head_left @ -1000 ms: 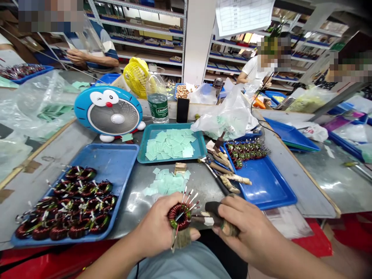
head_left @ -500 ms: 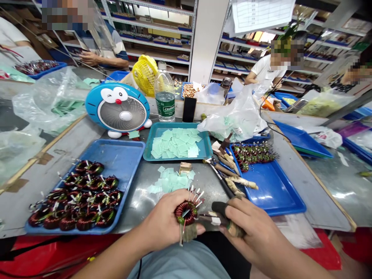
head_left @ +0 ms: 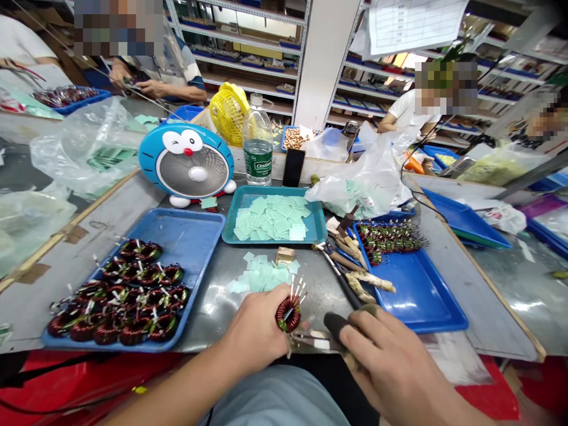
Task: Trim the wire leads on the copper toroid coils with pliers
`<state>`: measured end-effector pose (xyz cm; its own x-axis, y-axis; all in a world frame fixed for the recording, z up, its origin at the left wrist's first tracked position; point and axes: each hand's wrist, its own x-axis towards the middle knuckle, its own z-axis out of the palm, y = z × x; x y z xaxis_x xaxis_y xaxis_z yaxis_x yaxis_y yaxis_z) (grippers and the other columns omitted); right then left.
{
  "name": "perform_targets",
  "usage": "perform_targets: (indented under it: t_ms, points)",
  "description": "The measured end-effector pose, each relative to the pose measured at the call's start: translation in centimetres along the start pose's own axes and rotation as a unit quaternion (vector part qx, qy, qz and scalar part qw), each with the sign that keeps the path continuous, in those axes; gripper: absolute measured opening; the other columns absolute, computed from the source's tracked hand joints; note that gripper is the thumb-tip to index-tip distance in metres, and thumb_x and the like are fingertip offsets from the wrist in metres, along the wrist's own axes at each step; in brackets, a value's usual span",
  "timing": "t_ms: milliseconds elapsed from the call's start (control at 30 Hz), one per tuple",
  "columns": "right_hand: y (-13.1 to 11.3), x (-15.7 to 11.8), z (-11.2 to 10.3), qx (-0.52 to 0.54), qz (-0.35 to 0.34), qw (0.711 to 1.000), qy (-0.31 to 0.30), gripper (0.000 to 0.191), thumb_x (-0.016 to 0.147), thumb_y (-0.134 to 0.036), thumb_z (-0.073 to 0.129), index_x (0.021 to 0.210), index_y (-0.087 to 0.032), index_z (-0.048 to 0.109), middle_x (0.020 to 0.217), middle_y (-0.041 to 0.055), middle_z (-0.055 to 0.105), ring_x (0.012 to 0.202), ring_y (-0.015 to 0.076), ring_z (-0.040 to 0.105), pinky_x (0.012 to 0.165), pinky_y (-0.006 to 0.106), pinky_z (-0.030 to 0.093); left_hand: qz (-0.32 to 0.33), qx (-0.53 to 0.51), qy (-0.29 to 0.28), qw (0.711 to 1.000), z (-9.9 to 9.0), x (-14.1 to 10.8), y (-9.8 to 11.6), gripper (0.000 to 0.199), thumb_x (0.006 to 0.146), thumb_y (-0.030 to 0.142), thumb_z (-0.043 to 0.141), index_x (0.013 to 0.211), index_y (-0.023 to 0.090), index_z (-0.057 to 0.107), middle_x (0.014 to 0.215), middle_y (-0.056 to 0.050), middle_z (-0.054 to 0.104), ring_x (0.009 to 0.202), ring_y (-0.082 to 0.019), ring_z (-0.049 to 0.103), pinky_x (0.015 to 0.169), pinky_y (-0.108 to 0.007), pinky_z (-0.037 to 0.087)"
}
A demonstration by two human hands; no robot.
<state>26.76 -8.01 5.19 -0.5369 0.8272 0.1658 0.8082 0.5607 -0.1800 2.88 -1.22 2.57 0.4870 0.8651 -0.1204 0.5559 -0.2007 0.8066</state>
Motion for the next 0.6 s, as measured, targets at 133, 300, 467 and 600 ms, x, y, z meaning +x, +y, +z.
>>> perform_targets:
  t_ms: [133, 300, 467, 600]
  points:
    - [-0.4, 1.0, -0.9, -0.057, -0.010, 0.998, -0.004, 0.021, 0.089, -0.010, 0.059, 0.103, -0.025, 0.057, 0.096, 0.0073, 0.064, 0.080, 0.0277, 0.050, 0.072, 0.042, 0.036, -0.034, -0.005, 0.027, 0.999, -0.1, 0.5, 0.0, 0.023, 0.079, 0.028, 0.072, 0.081, 0.024, 0.050, 0.065, 0.005, 0.056, 0.059, -0.015, 0.045, 0.056, -0.025, 0.031]
    - [0.5, 0.7, -0.3, 0.035, 0.063, 0.997, 0.030, 0.017, 0.094, -0.011, 0.056, 0.106, -0.023, 0.055, 0.108, 0.0092, 0.061, 0.088, 0.0261, 0.051, 0.075, 0.039, 0.040, -0.032, -0.107, 0.030, 0.993, -0.8, 0.3, 0.2, 0.028, 0.075, 0.028, 0.077, 0.084, 0.023, 0.050, 0.066, 0.008, 0.051, 0.062, -0.014, 0.043, 0.057, -0.024, 0.032]
    - [-0.6, 0.4, 2.0, 0.070, 0.060, 0.995, 0.037, 0.014, 0.092, -0.013, 0.057, 0.100, -0.024, 0.057, 0.101, 0.0064, 0.062, 0.086, 0.0254, 0.052, 0.074, 0.038, 0.041, -0.064, -0.132, 0.043, 0.988, -0.4, 0.0, 0.4, 0.028, 0.075, 0.025, 0.077, 0.081, 0.023, 0.049, 0.062, 0.009, 0.049, 0.059, -0.012, 0.039, 0.054, -0.023, 0.031]
    - [-1.0, 0.3, 2.7, 0.080, 0.059, 0.994, 0.054, 0.015, 0.090, -0.011, 0.057, 0.098, -0.024, 0.057, 0.093, 0.0045, 0.062, 0.081, 0.0240, 0.052, 0.070, 0.035, 0.039, -0.053, -0.120, 0.048, 0.990, -0.1, 0.0, 0.2, 0.027, 0.076, 0.023, 0.075, 0.080, 0.023, 0.049, 0.062, 0.010, 0.048, 0.060, -0.012, 0.039, 0.055, -0.023, 0.031]
